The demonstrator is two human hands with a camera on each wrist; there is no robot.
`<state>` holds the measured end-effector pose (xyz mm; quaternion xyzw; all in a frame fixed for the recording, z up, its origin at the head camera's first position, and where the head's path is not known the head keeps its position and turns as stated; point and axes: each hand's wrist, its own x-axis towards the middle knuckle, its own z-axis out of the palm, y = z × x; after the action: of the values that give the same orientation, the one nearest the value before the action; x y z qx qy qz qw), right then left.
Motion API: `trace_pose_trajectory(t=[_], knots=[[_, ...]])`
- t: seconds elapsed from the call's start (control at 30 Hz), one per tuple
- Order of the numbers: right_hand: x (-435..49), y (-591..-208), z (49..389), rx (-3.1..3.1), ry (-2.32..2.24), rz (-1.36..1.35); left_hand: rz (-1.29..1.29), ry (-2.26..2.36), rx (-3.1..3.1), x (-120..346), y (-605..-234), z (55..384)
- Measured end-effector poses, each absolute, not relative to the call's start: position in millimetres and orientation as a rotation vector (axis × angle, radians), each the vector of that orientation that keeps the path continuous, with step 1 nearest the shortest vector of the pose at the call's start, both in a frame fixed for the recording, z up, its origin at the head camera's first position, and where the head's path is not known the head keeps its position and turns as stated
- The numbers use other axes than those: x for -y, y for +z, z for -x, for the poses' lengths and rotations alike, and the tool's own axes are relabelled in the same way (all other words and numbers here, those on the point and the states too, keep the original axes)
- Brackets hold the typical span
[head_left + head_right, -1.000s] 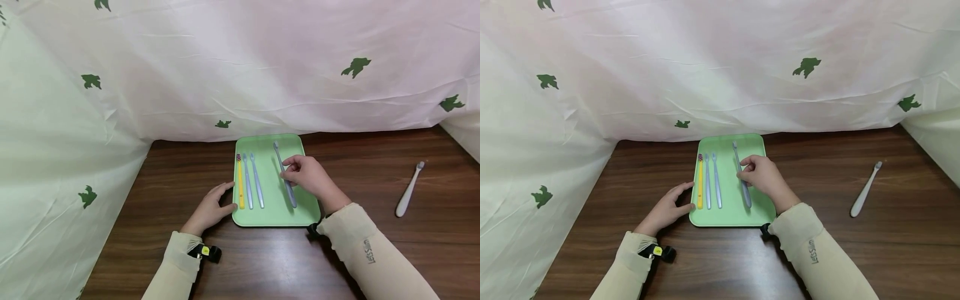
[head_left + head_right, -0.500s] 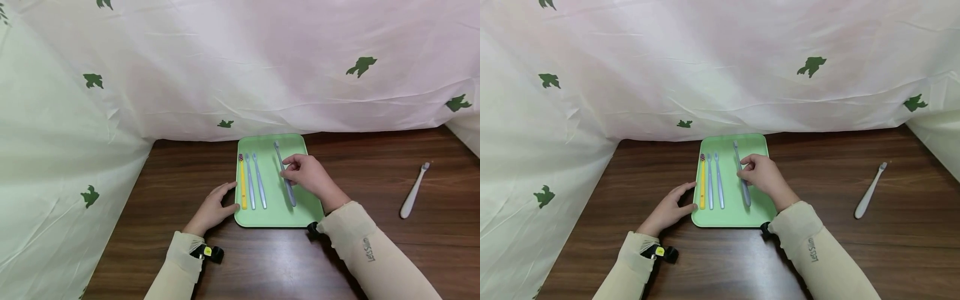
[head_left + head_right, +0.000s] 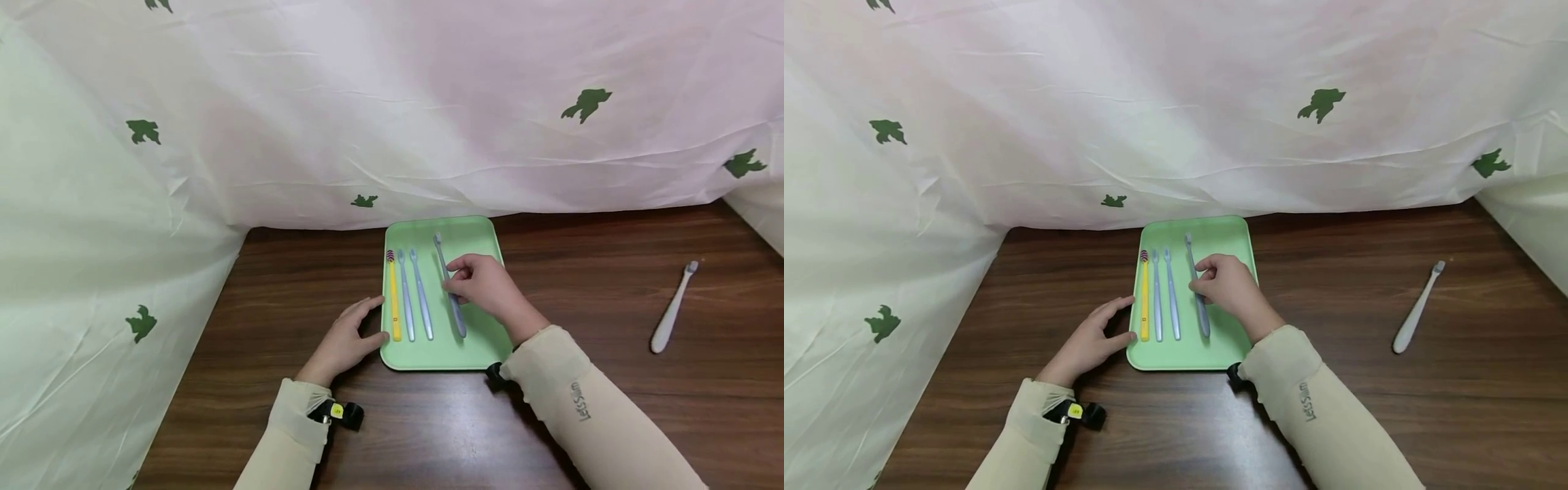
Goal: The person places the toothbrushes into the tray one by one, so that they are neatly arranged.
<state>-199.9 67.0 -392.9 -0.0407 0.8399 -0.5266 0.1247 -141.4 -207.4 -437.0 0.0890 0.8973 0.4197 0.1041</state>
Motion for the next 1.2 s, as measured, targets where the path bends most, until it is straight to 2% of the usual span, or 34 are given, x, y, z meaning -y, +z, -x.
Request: trace_pose_trajectory(t=[1.2], knots=[[-42.6, -415.3, 205.1, -2.562, -1.348, 0.053, -0.293, 1.243, -2.644, 208.9, -437.0, 142.4]])
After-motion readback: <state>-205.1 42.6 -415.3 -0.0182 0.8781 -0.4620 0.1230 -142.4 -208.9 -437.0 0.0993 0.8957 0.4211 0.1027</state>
